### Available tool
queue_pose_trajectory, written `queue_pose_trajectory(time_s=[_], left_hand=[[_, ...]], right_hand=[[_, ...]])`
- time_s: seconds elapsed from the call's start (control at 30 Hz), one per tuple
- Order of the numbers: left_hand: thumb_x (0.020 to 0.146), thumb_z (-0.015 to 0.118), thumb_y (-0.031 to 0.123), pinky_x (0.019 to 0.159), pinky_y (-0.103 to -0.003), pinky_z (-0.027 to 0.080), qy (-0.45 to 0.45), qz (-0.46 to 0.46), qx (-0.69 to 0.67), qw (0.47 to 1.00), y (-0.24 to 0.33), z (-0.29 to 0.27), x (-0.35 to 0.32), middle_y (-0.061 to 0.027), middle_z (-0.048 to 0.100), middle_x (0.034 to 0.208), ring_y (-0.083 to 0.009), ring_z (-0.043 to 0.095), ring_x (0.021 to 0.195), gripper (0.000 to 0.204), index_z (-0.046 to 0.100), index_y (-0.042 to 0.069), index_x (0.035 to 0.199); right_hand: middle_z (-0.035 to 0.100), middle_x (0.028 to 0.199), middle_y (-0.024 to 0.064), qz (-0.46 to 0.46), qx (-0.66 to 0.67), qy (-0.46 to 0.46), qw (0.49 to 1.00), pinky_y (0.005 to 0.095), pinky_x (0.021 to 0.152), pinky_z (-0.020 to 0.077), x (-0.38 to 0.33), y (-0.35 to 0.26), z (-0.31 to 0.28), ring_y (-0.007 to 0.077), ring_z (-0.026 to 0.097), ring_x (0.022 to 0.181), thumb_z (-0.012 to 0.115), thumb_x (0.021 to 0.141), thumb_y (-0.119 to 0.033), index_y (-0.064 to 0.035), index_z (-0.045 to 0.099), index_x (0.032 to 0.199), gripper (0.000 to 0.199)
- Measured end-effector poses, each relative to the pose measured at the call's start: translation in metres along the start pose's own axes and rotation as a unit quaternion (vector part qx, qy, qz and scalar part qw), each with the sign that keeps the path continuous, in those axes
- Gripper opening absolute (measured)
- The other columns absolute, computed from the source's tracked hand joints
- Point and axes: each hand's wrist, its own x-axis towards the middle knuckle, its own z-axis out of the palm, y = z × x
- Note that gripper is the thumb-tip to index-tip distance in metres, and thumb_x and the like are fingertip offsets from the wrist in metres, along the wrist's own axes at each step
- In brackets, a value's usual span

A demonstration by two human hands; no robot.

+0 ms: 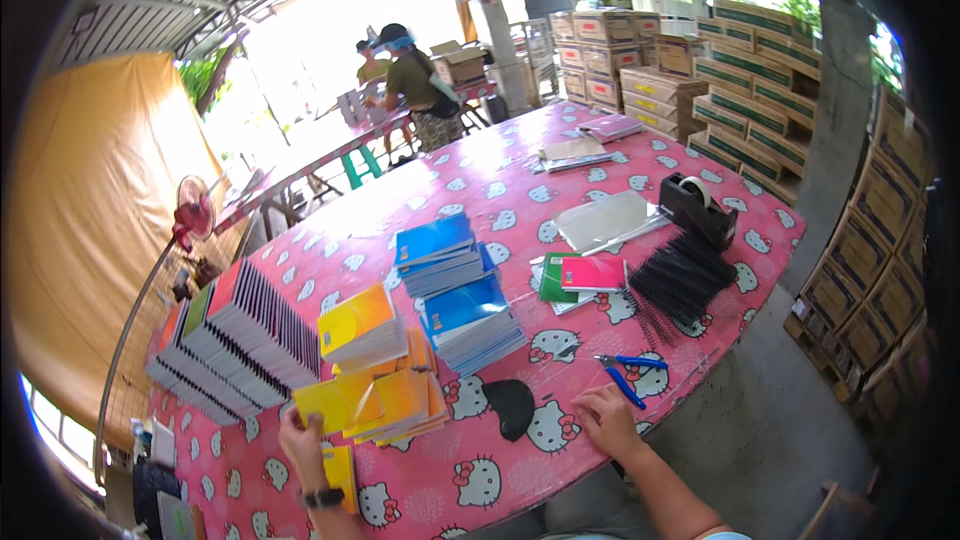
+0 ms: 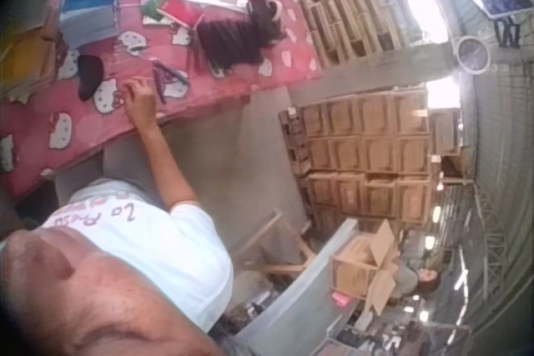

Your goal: The person assembles small spiral-bound notebooks by aligning the pages and inserting a plastic spiral through the punched holes by hand.

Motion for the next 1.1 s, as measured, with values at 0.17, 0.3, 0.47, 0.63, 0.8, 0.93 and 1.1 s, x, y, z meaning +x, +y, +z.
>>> queue_pose_trajectory(time_s=[0.17,0.3,0.47,0.63,0.8,0.93,1.1], left_hand=[[0.080,0.067,-0.001,0.078,-0.028,0.050,-0.084,-0.029,-0.217,0.972,0.073,0.027,-0.083,-0.0044,0.062,0.094,-0.0125,0.060,0.085,0.027,0.054,0.003,0.103],[0.079,0.068,-0.005,0.077,-0.026,0.050,-0.200,-0.074,-0.253,0.944,0.030,0.088,-0.140,-0.0031,0.061,0.097,-0.0110,0.058,0.089,0.028,0.053,0.005,0.099],[0.081,0.068,-0.003,0.076,-0.024,0.048,-0.295,-0.157,-0.184,0.924,0.002,0.105,-0.164,-0.0029,0.060,0.097,-0.0116,0.057,0.091,0.032,0.049,0.003,0.105],[0.077,0.066,-0.004,0.088,-0.036,0.045,-0.139,0.043,-0.101,0.984,0.040,0.119,-0.180,-0.0098,0.060,0.105,-0.0200,0.058,0.098,0.039,0.051,0.003,0.113],[0.073,0.062,-0.002,0.091,-0.041,0.037,-0.112,0.371,0.160,0.908,0.087,0.137,-0.197,-0.0079,0.063,0.104,-0.0237,0.060,0.091,0.038,0.064,0.008,0.109],[0.073,0.061,0.000,0.084,-0.035,0.037,-0.159,0.352,0.111,0.916,0.065,0.134,-0.196,-0.0019,0.065,0.102,-0.0188,0.060,0.090,0.035,0.069,0.013,0.105],[0.069,0.062,-0.004,0.081,-0.034,0.039,-0.156,0.360,0.100,0.915,0.076,0.133,-0.195,-0.0031,0.068,0.098,-0.0200,0.062,0.087,0.036,0.071,0.014,0.098]], right_hand=[[0.066,0.098,0.0094,0.074,0.300,-0.003,0.951,0.0339,0.081,0.0490,0.009,-0.085,0.021,0.0229,0.062,0.094,0.071,0.082,-0.014,-0.0041,0.065,0.101,0.022],[0.063,0.099,0.0084,0.106,0.398,0.021,0.911,0.0309,0.080,0.0485,0.006,-0.094,0.050,0.0172,0.060,0.094,0.071,0.085,-0.019,-0.0040,0.059,0.107,0.029],[0.053,0.093,0.0058,0.100,0.291,0.049,0.950,0.0270,0.074,0.0465,-0.014,-0.085,0.062,0.0131,0.054,0.085,0.070,0.086,-0.019,-0.0043,0.057,0.101,0.025],[0.049,0.088,0.0000,0.143,0.344,0.026,0.928,0.0212,0.066,0.0454,-0.023,-0.075,0.077,0.0074,0.052,0.081,0.069,0.086,-0.018,-0.0063,0.058,0.102,0.022],[0.057,0.091,0.0018,0.157,0.327,-0.021,0.932,0.0254,0.070,0.0474,-0.018,-0.078,0.067,0.0082,0.055,0.083,0.063,0.090,-0.018,-0.0051,0.060,0.101,0.017],[0.063,0.085,0.0079,-0.047,0.146,0.031,0.988,0.0313,0.070,0.0501,0.033,-0.016,0.021,0.0160,0.062,0.079,0.055,0.091,-0.010,0.0001,0.061,0.098,0.014],[0.063,0.091,0.0155,0.013,-0.307,0.133,0.943,0.0417,0.080,0.0498,0.120,0.108,-0.071,0.0318,0.061,0.092,0.065,0.084,-0.022,-0.0036,0.066,0.091,0.020]])
